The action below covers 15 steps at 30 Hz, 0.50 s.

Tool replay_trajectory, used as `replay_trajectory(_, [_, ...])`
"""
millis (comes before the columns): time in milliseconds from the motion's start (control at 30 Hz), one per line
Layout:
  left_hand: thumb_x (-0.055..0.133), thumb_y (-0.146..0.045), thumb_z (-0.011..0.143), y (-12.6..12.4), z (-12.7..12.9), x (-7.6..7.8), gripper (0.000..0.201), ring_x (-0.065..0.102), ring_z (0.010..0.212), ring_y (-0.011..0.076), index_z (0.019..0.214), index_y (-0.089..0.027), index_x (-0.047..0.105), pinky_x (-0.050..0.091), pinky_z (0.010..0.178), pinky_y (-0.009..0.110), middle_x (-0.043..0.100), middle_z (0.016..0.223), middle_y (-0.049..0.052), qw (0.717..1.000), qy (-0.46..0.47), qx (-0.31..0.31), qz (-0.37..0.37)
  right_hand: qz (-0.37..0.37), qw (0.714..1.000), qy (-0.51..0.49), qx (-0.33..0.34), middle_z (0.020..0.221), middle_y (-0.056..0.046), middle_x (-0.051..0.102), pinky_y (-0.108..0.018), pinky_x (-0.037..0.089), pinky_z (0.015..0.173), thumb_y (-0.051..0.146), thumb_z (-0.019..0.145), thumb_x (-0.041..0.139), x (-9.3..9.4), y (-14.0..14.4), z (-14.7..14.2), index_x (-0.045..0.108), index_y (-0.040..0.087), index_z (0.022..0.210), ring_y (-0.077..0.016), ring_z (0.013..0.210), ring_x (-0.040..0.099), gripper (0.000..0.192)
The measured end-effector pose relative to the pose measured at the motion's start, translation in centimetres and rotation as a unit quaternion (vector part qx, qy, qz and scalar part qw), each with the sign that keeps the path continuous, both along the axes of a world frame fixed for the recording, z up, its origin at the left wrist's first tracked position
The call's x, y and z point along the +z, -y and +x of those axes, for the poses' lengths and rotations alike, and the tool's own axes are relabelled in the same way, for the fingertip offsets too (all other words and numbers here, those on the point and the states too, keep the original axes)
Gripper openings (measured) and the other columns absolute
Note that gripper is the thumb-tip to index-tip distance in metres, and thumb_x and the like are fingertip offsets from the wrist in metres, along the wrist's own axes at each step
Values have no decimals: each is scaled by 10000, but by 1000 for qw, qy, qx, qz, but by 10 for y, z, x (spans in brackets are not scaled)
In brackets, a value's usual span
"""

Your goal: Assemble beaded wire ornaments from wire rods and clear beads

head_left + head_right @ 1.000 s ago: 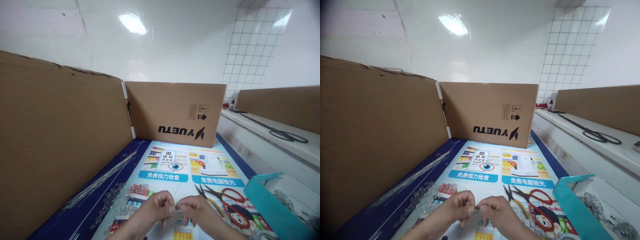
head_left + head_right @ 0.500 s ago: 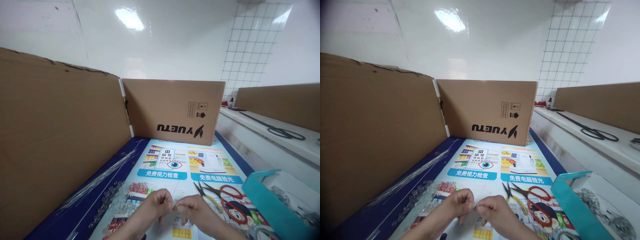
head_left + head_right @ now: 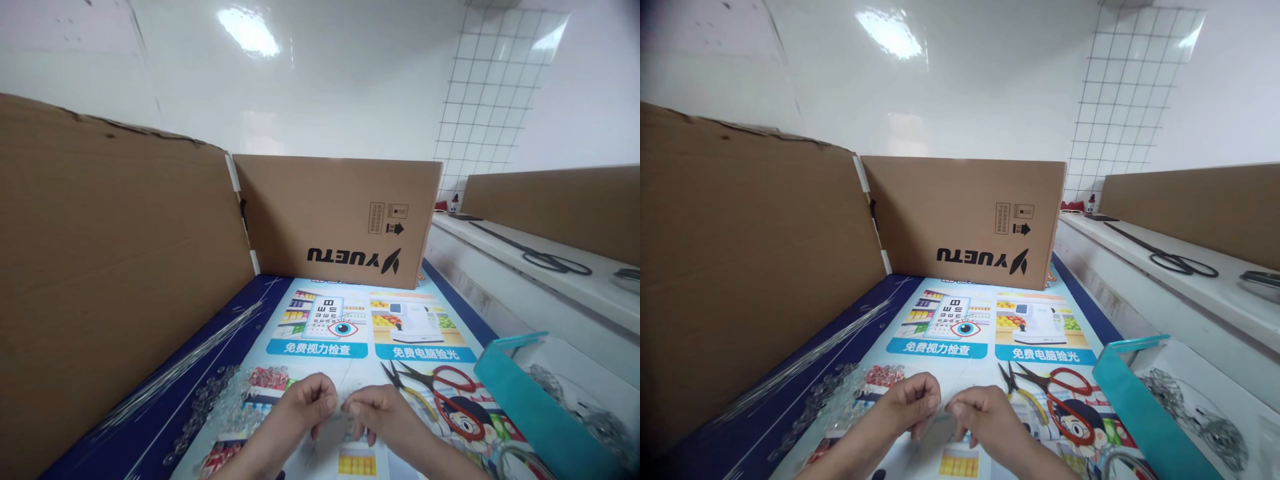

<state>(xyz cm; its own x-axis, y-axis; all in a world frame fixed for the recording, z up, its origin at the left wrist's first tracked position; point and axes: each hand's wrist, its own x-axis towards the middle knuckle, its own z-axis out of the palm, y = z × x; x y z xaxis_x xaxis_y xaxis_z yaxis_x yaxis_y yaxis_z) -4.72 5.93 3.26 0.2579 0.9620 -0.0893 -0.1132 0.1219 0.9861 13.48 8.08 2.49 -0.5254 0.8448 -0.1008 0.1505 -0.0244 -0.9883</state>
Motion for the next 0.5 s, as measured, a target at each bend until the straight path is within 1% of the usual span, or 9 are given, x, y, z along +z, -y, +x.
replay_trajectory(100, [663,-400,702,1,4,7,279,435,457,61,686,-151,539,279,464,182,522,561,-42,998,30,46,-20,-26,996,-69,-53,543,-10,594,-229,432,471,499,739,580,1,-3,2,659,112,867,-103,460,523,415])
replay_trajectory(200, [648,-406,717,3,7,9,282,471,507,74,674,-152,533,313,511,190,562,615,-21,994,61,80,-31,-49,985,-136,-95,585,-15,592,-262,467,537,473,768,572,-1,-4,3,633,111,907,-120,529,551,392])
replay_trajectory(267, [628,-407,737,4,8,9,270,468,517,74,694,-156,540,316,516,189,557,624,-21,991,83,96,-36,-56,980,-160,-104,609,-16,585,-275,475,561,466,785,558,-4,-3,2,623,114,925,-125,558,555,384])
replay_trajectory(333, [608,-408,755,5,8,8,250,441,495,65,737,-165,554,282,480,179,531,597,-34,989,98,106,-43,-55,982,-157,-94,632,-21,587,-285,478,576,473,799,537,-4,-3,2,619,119,939,-128,573,558,389])
replay_trajectory(400, [596,-408,766,5,7,7,235,391,457,53,765,-175,561,233,440,176,498,561,-50,986,109,118,-43,-27,992,-105,-63,677,-38,610,-293,478,587,483,807,513,2,-5,5,621,135,960,-148,617,576,395])
replay_trajectory(433, [595,-403,770,6,7,7,228,371,449,49,765,-178,561,231,436,176,483,551,-55,985,116,125,-39,8,997,-54,-47,713,-48,627,-299,475,604,482,811,502,8,-7,8,626,149,964,-162,656,586,387])
replay_trajectory(467, [597,-397,771,6,6,8,222,363,452,50,759,-178,560,248,445,175,474,548,-58,983,123,135,-33,55,998,11,-31,756,-59,644,-304,470,620,478,813,493,16,-10,14,632,165,963,-180,708,594,373])
replay_trajectory(500, [602,-390,768,6,6,9,218,358,458,52,750,-177,559,273,460,177,467,548,-59,980,130,148,-26,126,987,93,-33,804,-61,655,-311,458,668,462,815,491,25,-12,21,644,187,939,-188,757,594,338])
